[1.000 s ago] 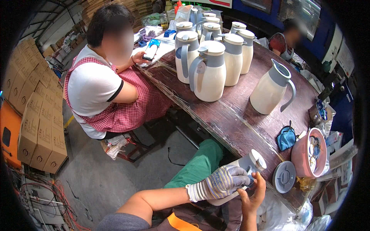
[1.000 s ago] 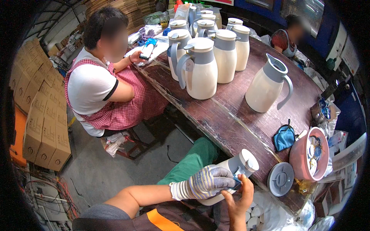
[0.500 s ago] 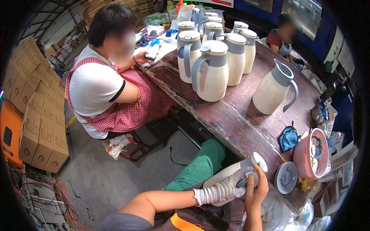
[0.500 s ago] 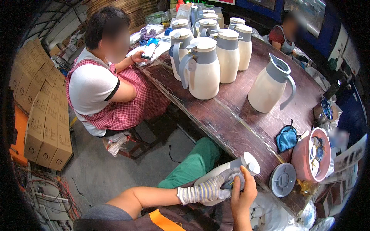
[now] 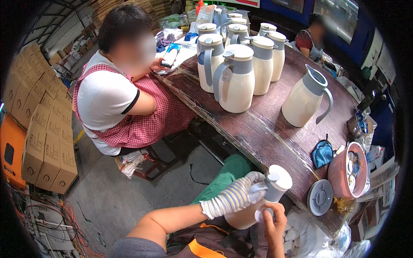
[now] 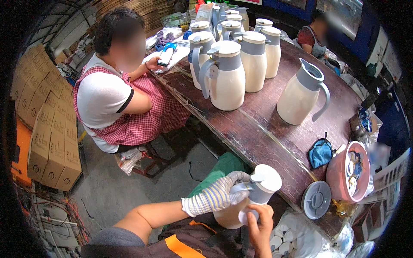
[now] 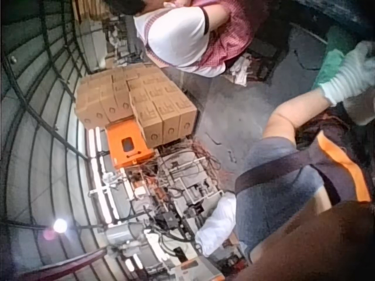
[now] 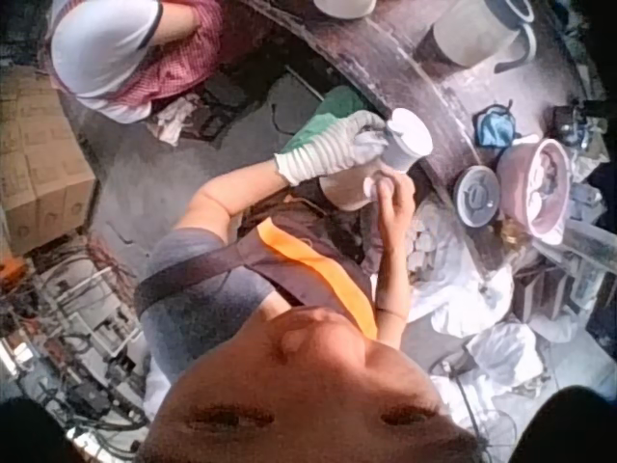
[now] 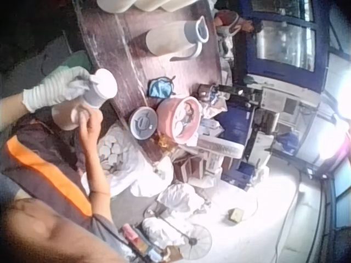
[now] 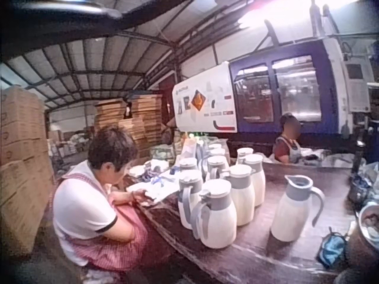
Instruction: The person assembles white thermos flasks by attaching lids and inserting small blue circular components into the spouts. They handle the flasks one at a time, placing finished units on a wooden table. A coworker sits nearby using a phone.
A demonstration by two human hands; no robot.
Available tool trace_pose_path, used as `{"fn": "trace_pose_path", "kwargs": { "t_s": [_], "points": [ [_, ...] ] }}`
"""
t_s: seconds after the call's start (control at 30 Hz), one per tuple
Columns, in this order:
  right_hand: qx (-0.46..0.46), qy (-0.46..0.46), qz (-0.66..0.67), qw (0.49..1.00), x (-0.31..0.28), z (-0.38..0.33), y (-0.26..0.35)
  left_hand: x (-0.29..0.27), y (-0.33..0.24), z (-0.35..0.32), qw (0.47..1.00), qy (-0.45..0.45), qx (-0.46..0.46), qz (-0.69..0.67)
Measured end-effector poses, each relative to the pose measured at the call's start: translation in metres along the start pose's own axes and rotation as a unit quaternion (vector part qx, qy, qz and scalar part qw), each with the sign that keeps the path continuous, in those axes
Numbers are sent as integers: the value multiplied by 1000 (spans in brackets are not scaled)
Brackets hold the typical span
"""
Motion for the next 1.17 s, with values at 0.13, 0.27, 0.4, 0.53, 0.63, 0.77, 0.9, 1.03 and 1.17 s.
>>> {"fn": "trace_pose_path", "kwargs": {
  "t_s": [0.13, 0.27, 0.4, 0.53, 0.63, 0.77, 0.9, 1.03, 1.17],
  "points": [
    [26, -30, 14, 999, -8, 2, 9, -4, -1, -2, 999, -21, -31, 26],
    [96, -119, 104, 983, -40, 11, 0, -13, -7, -9, 997, 10, -64, -53],
    [101, -57, 138, 984, -25, -2, -9, -15, -6, -5, 998, 27, -50, 13],
    [73, 9, 112, 991, -4, -16, 1, -23, -25, -6, 986, -6, 39, 164],
    [86, 1, 124, 989, -4, -20, -1, -26, -24, -9, 981, -19, 76, 180],
    [179, -50, 191, 964, -25, -19, -15, -29, -24, -7, 990, 16, 10, 138],
    [190, -45, 209, 958, -32, -24, -13, -28, -19, -8, 992, 11, 6, 128],
    [255, -16, 216, 943, -19, -37, -17, -28, -24, -10, 987, 61, 47, 144],
    [280, 21, 218, 935, -15, -40, -19, -33, -18, -13, 973, 93, 85, 192]
  ]
}}
Point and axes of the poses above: each hand's wrist, its own z-axis towards the middle knuckle, its own x-axis out of the palm, y = z × x, the point moved 5 cm from there along z, towards the middle knuckle, and after that the axes turned 15 degrees about -y, right-handed, at the moved point
